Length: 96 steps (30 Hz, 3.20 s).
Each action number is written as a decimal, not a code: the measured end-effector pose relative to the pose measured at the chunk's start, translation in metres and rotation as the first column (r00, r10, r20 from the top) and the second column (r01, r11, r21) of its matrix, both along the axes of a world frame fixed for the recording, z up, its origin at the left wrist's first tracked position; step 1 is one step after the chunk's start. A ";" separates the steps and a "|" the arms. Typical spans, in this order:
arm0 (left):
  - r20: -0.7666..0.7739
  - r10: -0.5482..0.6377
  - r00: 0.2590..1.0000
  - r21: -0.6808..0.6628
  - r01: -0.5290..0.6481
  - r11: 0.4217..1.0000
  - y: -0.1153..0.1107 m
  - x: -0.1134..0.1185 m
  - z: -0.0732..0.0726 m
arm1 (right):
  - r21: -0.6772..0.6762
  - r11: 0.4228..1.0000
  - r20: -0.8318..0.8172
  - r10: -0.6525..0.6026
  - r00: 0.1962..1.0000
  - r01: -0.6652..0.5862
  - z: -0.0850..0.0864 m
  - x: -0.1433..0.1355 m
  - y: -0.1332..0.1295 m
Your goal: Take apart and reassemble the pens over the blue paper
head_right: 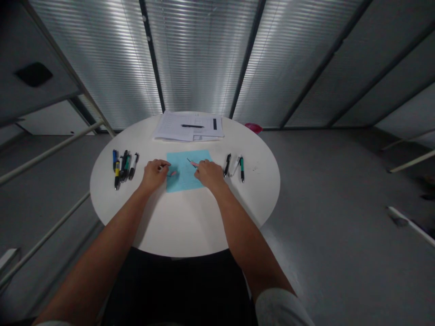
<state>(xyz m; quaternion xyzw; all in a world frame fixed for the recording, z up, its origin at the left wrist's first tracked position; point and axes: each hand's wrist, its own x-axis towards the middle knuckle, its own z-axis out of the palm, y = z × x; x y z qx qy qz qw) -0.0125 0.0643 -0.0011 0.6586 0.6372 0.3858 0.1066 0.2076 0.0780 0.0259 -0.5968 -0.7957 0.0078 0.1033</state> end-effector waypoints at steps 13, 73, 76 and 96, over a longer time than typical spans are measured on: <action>0.692 -0.306 0.654 0.027 0.401 0.916 -0.010 0.015 0.014 | -0.045 0.902 -0.683 0.286 0.672 -0.430 0.004 -0.018 -0.009; -0.302 -0.111 0.947 -0.142 0.071 0.987 -0.001 0.001 -0.006 | -0.134 0.909 -0.990 -0.104 0.096 -0.395 -0.005 -0.020 0.011; -0.292 -0.133 0.947 -0.142 0.094 0.985 0.002 0.001 -0.008 | -0.149 0.901 -0.985 -0.100 0.138 -0.408 -0.005 -0.021 0.009; -0.122 -0.198 0.972 -0.224 0.168 0.960 -0.001 -0.024 0.004 | -0.094 0.938 -0.915 0.050 0.400 -0.333 -0.025 -0.006 0.023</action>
